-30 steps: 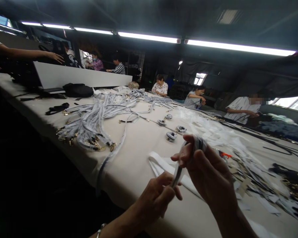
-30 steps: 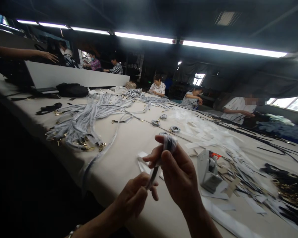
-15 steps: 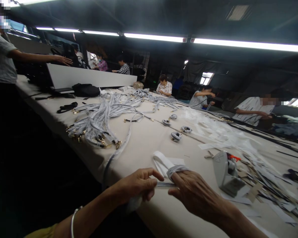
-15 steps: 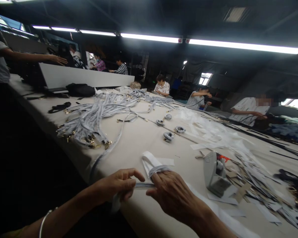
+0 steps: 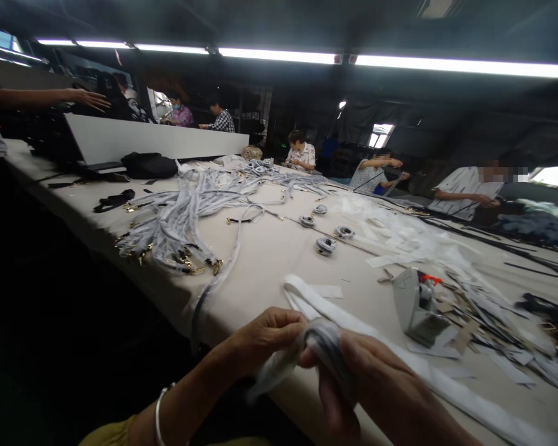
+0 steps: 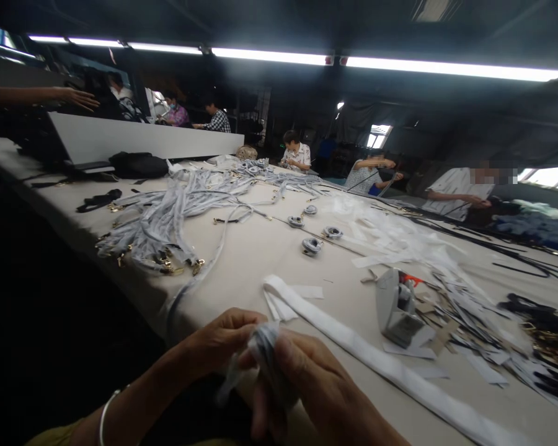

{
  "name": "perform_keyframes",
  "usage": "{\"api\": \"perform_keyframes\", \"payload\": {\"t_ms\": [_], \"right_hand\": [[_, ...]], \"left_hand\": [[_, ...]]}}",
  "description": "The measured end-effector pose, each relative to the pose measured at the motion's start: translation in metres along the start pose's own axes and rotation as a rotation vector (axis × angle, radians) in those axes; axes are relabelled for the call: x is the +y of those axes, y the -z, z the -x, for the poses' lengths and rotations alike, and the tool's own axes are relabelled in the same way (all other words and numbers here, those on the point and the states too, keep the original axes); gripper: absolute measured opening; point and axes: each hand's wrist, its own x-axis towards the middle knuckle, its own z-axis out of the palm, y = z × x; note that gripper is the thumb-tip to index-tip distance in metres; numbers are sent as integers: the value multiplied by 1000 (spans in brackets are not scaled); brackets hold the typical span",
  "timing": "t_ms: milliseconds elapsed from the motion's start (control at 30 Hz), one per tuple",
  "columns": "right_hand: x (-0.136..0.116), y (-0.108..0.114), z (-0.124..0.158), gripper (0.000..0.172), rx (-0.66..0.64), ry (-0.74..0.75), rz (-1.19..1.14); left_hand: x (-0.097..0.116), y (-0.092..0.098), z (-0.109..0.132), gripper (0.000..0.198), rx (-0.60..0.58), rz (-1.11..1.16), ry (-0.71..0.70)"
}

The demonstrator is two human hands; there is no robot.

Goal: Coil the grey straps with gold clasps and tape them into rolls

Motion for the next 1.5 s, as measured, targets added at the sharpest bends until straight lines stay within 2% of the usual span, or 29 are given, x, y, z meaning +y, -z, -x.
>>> {"api": "perform_keyframes", "payload": {"t_ms": [100, 167, 233, 300, 367, 433, 500, 533, 600, 700, 800, 900, 967, 1067, 1233, 1333, 1433, 1500], "right_hand": [[-16, -6, -5, 44, 79, 230, -236], [-27, -9, -7, 39, 132, 415, -256], [-33, -7, -10, 36, 220, 577, -131], [-32, 1, -13, 32, 359, 716, 147], [-24, 14, -18, 29, 450, 825, 572], [-12, 31, -22, 32, 414, 879, 1062], [1, 46, -24, 32, 304, 825, 1453], [8, 52, -24, 26, 256, 758, 1576], [20, 59, -20, 15, 190, 556, 1692], [31, 56, -8, 22, 136, 228, 1704], [29, 42, 6, 30, 33, -60, 1525], [21, 29, 17, 55, -106, -241, 913], [18, 24, 21, 64, -83, -252, 486], [15, 21, 22, 64, 61, -138, 117], [-5, 15, 8, 55, 205, 164, -332], [-21, 14, -1, 48, 266, 324, -438], [-30, 17, -5, 40, 362, 417, -441], [-29, 18, -6, 34, 428, 444, -391]], "left_hand": [[-11, -22, -6, 41, 299, 109, -162], [-19, -36, -8, 43, 421, -10, -316], [-24, -46, -6, 41, 410, -184, -382], [-24, -52, -4, 36, 314, -271, -338], [-17, -53, 0, 33, 213, -230, -245], [-9, -47, 3, 33, 111, -124, -144], [-3, -35, 5, 36, 38, -64, -19], [-1, -26, 6, 37, 18, -66, 48], [-2, -8, 7, 39, 0, -117, 166], [-7, 16, 5, 32, -44, -221, 277], [-8, 27, -2, 34, -97, -377, 278], [-4, 27, -10, 25, -168, -453, 220], [-2, 22, -14, 25, -181, -448, 92], [-8, 10, -18, 34, -116, -392, -108], [-35, -22, -19, 44, 13, 48, -21], [-45, -37, -18, 47, 118, 236, -124], [-50, -43, -20, 48, 172, 135, -231], [-54, -46, -22, 40, 224, 15, -222]]}}
